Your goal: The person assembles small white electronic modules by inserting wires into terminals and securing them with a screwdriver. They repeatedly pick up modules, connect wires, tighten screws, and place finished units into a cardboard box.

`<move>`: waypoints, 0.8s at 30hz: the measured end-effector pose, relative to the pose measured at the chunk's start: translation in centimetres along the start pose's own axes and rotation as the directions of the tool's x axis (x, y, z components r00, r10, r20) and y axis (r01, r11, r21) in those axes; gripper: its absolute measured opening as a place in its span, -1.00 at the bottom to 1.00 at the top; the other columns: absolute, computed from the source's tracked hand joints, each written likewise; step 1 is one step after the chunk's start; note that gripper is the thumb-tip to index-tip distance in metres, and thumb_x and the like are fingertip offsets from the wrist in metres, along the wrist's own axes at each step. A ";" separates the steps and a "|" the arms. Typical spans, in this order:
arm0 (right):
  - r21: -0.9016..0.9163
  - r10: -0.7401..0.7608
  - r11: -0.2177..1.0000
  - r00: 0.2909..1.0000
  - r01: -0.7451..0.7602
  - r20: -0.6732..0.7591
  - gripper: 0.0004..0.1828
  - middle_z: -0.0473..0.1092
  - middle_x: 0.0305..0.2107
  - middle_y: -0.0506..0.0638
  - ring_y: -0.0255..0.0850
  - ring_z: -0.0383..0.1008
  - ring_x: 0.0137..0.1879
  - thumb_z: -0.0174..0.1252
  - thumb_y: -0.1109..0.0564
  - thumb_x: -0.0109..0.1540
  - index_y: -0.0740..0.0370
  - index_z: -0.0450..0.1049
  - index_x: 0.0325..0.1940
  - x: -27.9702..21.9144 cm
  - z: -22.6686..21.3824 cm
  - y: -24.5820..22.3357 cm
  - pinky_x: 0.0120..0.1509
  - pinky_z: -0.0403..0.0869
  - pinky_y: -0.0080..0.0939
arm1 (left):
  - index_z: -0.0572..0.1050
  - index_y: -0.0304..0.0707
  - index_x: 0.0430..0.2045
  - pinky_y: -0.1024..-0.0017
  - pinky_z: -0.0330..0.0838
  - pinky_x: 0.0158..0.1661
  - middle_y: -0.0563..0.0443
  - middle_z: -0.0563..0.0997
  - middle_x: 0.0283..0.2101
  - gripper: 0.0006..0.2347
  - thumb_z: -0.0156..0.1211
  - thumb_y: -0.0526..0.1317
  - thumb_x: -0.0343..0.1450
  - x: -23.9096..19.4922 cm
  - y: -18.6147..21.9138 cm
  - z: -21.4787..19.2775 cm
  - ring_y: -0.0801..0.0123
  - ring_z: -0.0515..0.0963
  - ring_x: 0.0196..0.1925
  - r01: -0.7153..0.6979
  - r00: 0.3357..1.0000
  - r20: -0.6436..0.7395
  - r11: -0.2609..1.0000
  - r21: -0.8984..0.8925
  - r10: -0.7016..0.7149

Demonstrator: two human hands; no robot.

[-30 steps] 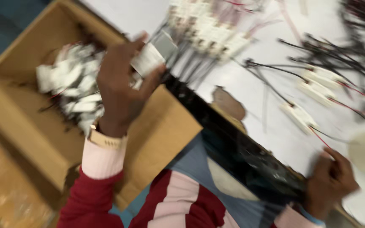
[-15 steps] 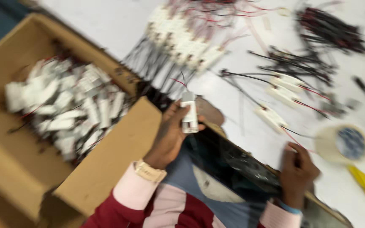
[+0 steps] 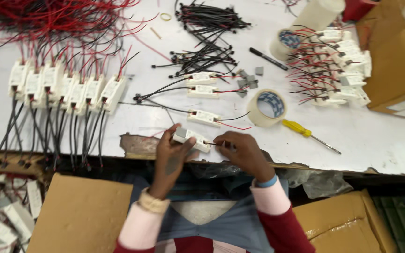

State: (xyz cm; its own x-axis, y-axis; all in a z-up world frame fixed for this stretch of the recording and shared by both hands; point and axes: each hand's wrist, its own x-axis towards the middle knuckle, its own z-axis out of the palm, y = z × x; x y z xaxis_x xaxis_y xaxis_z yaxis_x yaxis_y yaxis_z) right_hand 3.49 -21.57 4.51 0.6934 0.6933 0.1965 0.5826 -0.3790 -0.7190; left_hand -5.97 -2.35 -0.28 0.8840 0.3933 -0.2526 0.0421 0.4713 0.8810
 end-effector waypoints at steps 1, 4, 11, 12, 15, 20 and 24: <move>-0.068 -0.002 0.998 1.000 0.003 0.005 -0.81 0.53 -0.38 -0.02 -0.18 0.48 -0.38 0.33 0.19 0.17 0.15 0.63 -0.12 0.7 -0.6 0.3 -0.27 0.45 -0.22 | 0.18 -0.31 0.33 0.31 0.70 -0.34 -0.15 0.65 -0.07 -0.37 0.34 -0.31 0.35 0.1 0.9 -1.0 0.22 0.71 -0.13 0.132 0.991 0.000 0.989 0.070 -0.133; -0.198 -0.106 0.976 0.992 0.091 -0.068 -0.84 0.54 -0.34 -0.01 -0.11 0.52 -0.31 0.33 0.23 0.17 0.16 0.61 -0.16 1.6 -2.1 1.4 -0.22 0.48 -0.18 | 0.47 -0.30 0.12 0.40 0.65 -0.52 -0.18 0.72 -0.28 -0.61 0.26 -0.25 0.37 -1.4 3.7 -3.3 0.28 0.73 -0.43 0.219 0.974 -0.016 0.928 0.301 -0.225; -0.207 -0.227 0.954 0.973 0.216 -0.031 -0.75 0.53 -0.26 0.03 -0.02 0.55 -0.10 0.35 0.21 0.07 0.14 0.58 -0.16 2.3 -2.1 2.5 -0.06 0.51 -0.08 | 0.66 -0.18 -0.20 0.26 0.45 -0.20 -0.01 0.68 -0.17 -0.75 0.40 -0.13 0.31 -2.6 5.3 -1.8 0.18 0.60 -0.19 -0.526 0.809 0.363 0.293 0.799 0.462; -0.175 -0.219 0.964 0.969 0.199 -0.109 -0.76 0.53 -0.25 0.01 -0.05 0.55 -0.10 0.35 0.20 0.10 0.12 0.57 -0.15 2.9 -2.6 2.8 -0.03 0.51 -0.09 | 0.63 -0.20 -0.20 0.21 0.44 -0.08 -0.02 0.63 -0.08 -0.72 0.43 -0.13 0.27 -1.9 5.1 -1.2 0.14 0.58 -0.04 -0.689 0.627 0.538 0.081 0.720 0.563; -0.468 -0.231 0.884 0.884 0.016 -0.406 -0.88 0.53 -0.28 -0.05 -0.08 0.48 -0.14 0.32 0.16 0.26 0.08 0.58 -0.12 6.2 -4.6 4.9 -0.05 0.45 -0.04 | 0.62 -0.18 -0.15 0.18 0.34 -0.05 0.01 0.56 -0.03 -0.66 0.44 -0.16 0.21 0.7 4.4 0.4 0.14 0.47 0.05 -0.710 0.674 0.639 0.088 0.698 0.371; -0.668 0.070 0.717 0.974 -0.198 -0.214 -0.73 0.53 -0.40 -0.12 -0.01 0.43 -0.09 0.48 -0.09 0.04 0.01 0.60 -0.30 11.3 -5.5 10.0 -0.01 0.27 0.22 | 0.58 -0.18 -0.05 0.20 0.33 -0.05 0.01 0.54 0.00 -0.66 0.39 -0.15 0.31 3.6 2.5 1.0 0.14 0.49 0.05 -0.729 0.634 0.697 -0.043 0.683 0.335; -0.729 0.172 0.635 0.967 -0.255 -0.188 -0.70 0.53 -0.43 -0.11 -0.02 0.44 -0.04 0.51 -0.14 -0.05 -0.04 0.59 -0.40 12.7 -4.6 11.7 0.06 0.22 0.22 | 0.55 -0.20 0.02 0.21 0.32 -0.03 0.02 0.57 0.02 -0.63 0.38 -0.11 0.35 4.5 1.4 0.9 0.16 0.49 0.10 -0.752 0.588 0.688 -0.027 0.659 0.426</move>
